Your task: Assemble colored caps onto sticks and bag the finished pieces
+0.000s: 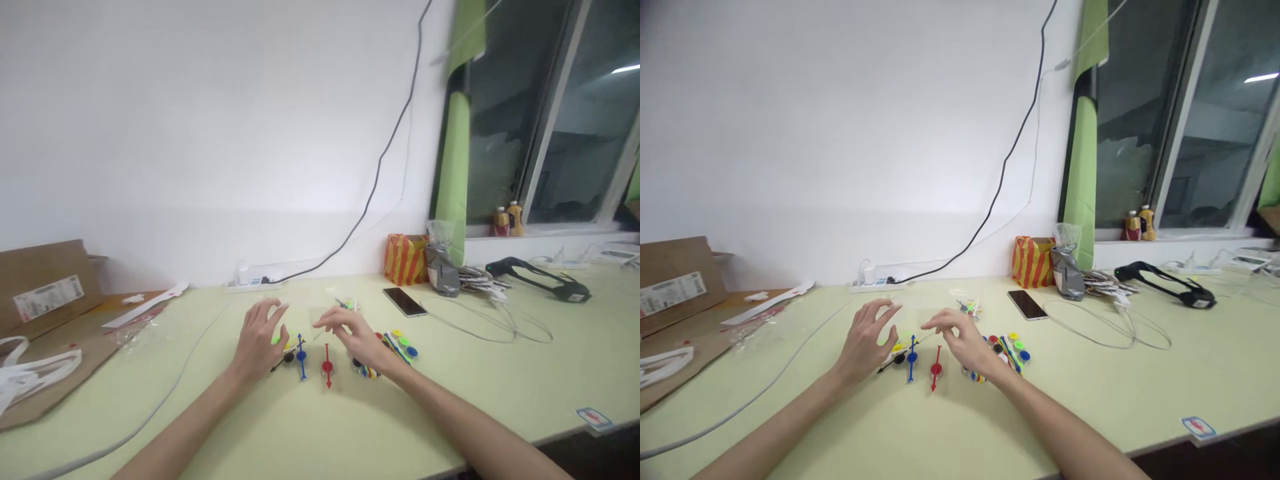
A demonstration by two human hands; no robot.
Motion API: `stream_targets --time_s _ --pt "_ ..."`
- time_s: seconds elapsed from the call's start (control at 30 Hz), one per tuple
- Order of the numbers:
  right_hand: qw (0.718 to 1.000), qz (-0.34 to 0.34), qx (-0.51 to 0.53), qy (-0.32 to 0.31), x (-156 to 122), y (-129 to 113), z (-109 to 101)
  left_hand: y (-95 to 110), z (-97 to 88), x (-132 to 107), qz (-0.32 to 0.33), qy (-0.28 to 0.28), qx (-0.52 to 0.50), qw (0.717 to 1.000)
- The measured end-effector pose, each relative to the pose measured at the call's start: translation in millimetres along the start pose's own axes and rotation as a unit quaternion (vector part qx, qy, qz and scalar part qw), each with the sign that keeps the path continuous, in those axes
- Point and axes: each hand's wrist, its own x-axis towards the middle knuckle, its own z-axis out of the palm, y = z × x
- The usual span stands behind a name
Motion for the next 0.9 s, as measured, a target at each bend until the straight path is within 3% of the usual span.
stream_targets --time_s 0.17,0.3,0.5,0.73,0.9 --pt "0.981 -0.078 -0.179 0.009 -3 -6 10 -1 -8.7 4 0.037 0.049 0.030 0.998" --pt "0.980 -0.043 -0.191 0.013 -2 -3 14 -4 -8.8 2 0.040 0.065 0.035 0.996" --pt "0.975 0.060 -0.213 0.033 0 7 16 -9 -1.5 -5 0.038 0.057 0.038 0.997" --pt "0.959 0.065 -0.275 0.003 0 7 21 -12 4.4 -10 0.002 0.061 0.024 0.998" --pt "0.963 0.072 -0.260 0.001 0 3 22 -18 13.0 -15 -0.010 0.060 0.021 0.998"
